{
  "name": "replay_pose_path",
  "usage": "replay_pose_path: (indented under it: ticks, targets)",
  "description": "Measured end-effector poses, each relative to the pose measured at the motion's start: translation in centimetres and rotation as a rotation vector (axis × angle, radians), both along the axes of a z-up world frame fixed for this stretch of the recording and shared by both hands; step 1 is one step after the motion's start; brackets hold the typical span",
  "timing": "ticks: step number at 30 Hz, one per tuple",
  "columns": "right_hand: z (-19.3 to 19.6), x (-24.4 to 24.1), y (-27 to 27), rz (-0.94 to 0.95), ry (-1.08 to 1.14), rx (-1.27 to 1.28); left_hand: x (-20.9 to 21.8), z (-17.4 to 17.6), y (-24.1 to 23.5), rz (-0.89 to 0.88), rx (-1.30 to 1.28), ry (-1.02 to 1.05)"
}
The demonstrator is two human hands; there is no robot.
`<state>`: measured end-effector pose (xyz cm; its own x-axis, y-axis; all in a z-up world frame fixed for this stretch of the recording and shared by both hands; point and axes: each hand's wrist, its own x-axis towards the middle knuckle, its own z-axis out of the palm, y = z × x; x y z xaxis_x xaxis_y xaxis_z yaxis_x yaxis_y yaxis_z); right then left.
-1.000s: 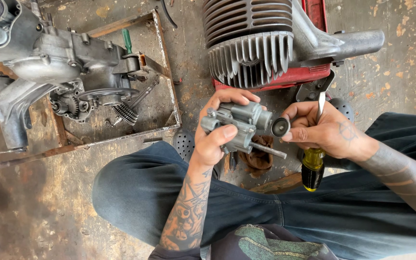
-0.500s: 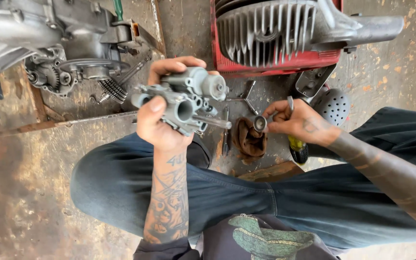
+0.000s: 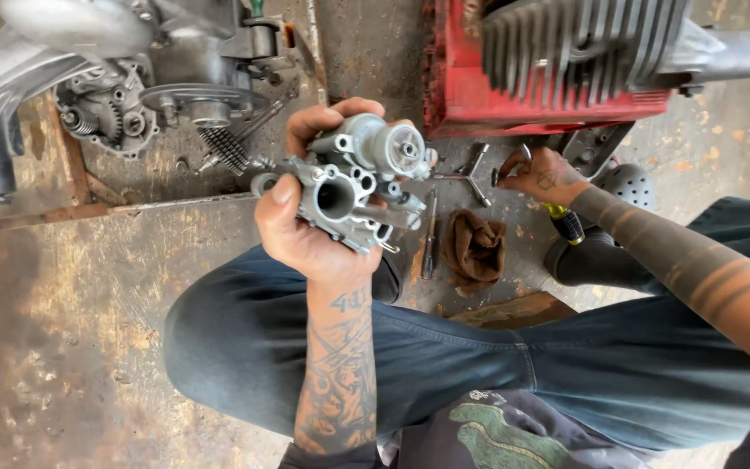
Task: The person disassembles and inspects a motorcycle carburetor using a screwdriver.
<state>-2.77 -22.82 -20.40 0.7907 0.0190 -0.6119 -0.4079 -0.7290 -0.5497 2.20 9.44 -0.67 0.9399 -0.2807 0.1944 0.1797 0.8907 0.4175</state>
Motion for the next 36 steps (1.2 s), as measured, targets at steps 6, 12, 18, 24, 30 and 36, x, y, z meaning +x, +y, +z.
replay_pose_path:
  ticks: [6, 12, 18, 24, 30, 36]
  targets:
    - [-15.0, 1.5, -3.5, 0.001, -0.196, 0.142, -0.9, -0.5, 2.1, -0.007, -0.1, 0.051]
    - [-16.1, 2.5, -0.8, 0.067, -0.271, -0.015, -1.3, -1.2, 4.2, -0.064, -0.167, 0.132]
    - [-20.5, 1.9, -0.7, 0.039, -0.322, -0.165, -1.3, -1.6, 4.7, -0.037, -0.125, 0.207]
    - [-20.3, 1.9, 0.0, 0.025, -0.313, -0.17, -1.0, -2.3, 4.1, -0.038, -0.158, 0.226]
    - [-20.7, 1.9, 1.0, -0.127, -0.278, -0.22, -0.7, -2.8, 3.5, -0.048, -0.165, 0.262]
    - [-19.8, 2.1, 0.6, -0.107, -0.381, -0.21, -0.2, -2.4, 2.5, -0.034, -0.084, 0.269]
